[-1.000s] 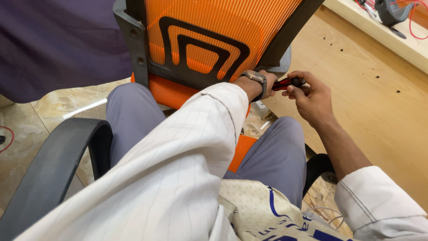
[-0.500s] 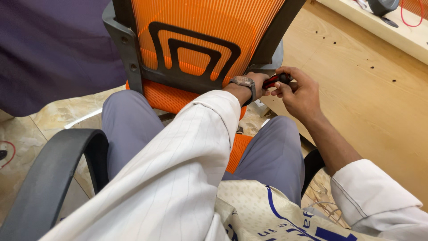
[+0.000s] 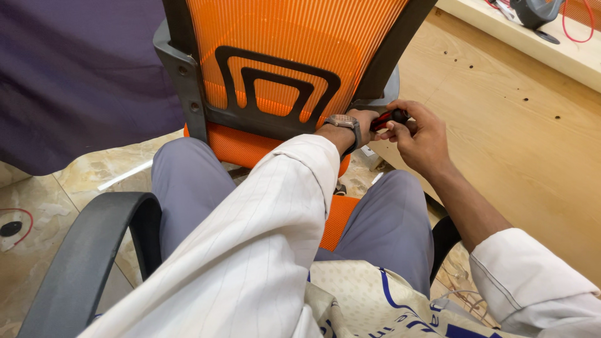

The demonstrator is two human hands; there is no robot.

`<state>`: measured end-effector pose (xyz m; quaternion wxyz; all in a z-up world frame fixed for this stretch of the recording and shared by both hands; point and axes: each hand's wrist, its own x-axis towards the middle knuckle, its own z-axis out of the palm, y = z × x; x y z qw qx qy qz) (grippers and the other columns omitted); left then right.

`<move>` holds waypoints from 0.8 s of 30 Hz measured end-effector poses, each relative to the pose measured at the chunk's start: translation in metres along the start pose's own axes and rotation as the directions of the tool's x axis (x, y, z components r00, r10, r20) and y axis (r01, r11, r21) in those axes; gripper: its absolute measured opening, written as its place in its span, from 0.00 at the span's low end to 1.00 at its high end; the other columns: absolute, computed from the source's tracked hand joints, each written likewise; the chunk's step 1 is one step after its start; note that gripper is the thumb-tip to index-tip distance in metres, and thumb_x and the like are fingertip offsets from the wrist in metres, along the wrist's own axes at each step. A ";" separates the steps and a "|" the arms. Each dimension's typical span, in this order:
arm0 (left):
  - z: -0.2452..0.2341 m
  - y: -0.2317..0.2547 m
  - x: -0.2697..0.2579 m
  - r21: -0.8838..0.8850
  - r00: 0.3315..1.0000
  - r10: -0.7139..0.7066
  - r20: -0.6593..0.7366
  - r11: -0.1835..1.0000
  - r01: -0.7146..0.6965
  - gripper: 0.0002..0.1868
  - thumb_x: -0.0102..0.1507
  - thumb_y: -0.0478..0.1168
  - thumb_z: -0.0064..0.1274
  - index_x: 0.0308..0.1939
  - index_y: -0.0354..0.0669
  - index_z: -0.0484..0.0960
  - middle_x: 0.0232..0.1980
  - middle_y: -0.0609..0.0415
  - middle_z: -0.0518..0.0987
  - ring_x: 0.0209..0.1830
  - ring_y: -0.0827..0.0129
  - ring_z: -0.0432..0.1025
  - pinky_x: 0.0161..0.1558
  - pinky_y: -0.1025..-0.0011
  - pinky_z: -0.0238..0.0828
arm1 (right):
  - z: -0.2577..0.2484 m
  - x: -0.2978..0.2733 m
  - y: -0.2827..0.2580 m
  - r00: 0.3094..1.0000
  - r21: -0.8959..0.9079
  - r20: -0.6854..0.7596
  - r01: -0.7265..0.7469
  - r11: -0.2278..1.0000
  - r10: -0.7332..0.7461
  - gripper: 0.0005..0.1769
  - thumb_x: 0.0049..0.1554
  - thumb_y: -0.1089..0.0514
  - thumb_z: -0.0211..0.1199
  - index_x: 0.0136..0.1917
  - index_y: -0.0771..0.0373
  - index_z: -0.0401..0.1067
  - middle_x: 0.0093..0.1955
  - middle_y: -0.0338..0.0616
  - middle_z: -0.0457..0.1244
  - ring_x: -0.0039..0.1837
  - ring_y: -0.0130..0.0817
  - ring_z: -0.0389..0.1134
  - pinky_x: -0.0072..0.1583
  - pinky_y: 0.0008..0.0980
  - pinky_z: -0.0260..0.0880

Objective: The person uses a screwdriver to tighten screws on the back of an orange office chair. The person holds the chair steady with one hand while turning the screwdriver with the other to secure the frame.

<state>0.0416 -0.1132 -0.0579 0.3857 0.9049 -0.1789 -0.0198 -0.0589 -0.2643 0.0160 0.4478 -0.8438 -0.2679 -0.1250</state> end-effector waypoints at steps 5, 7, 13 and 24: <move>0.002 0.002 0.002 0.015 1.000 0.023 -0.006 1.000 -0.023 0.14 0.61 0.42 0.61 0.51 0.50 0.84 0.51 0.51 0.85 0.54 0.62 0.79 0.56 0.64 0.75 | 0.004 -0.002 0.003 0.993 -0.011 -0.042 0.107 0.994 -0.107 0.16 0.62 0.76 0.55 0.63 0.71 0.69 0.58 0.51 0.65 0.48 0.32 0.75 0.48 0.26 0.78; 0.000 0.007 -0.001 -0.051 1.000 -0.002 0.010 0.999 0.003 0.12 0.62 0.41 0.58 0.49 0.51 0.86 0.49 0.53 0.87 0.52 0.65 0.82 0.55 0.66 0.78 | 0.004 -0.002 0.000 0.987 -0.040 -0.057 0.149 0.988 -0.151 0.16 0.60 0.77 0.55 0.61 0.72 0.69 0.66 0.48 0.64 0.48 0.32 0.75 0.48 0.26 0.78; -0.021 0.026 -0.032 0.097 0.998 0.025 -0.049 0.995 -0.020 0.20 0.57 0.47 0.68 0.51 0.49 0.83 0.50 0.50 0.84 0.53 0.60 0.79 0.55 0.62 0.74 | 0.001 -0.006 -0.011 0.996 -0.067 -0.083 -0.038 0.997 0.033 0.13 0.60 0.68 0.65 0.58 0.70 0.71 0.50 0.51 0.66 0.42 0.32 0.75 0.41 0.26 0.77; -0.019 0.037 -0.042 0.044 0.995 0.063 -0.071 0.997 -0.060 0.17 0.58 0.43 0.64 0.51 0.52 0.84 0.47 0.48 0.85 0.50 0.56 0.80 0.52 0.60 0.76 | -0.023 -0.006 -0.008 0.987 0.141 0.110 -0.136 0.981 0.121 0.17 0.58 0.62 0.61 0.61 0.62 0.72 0.51 0.47 0.69 0.47 0.25 0.77 0.48 0.23 0.79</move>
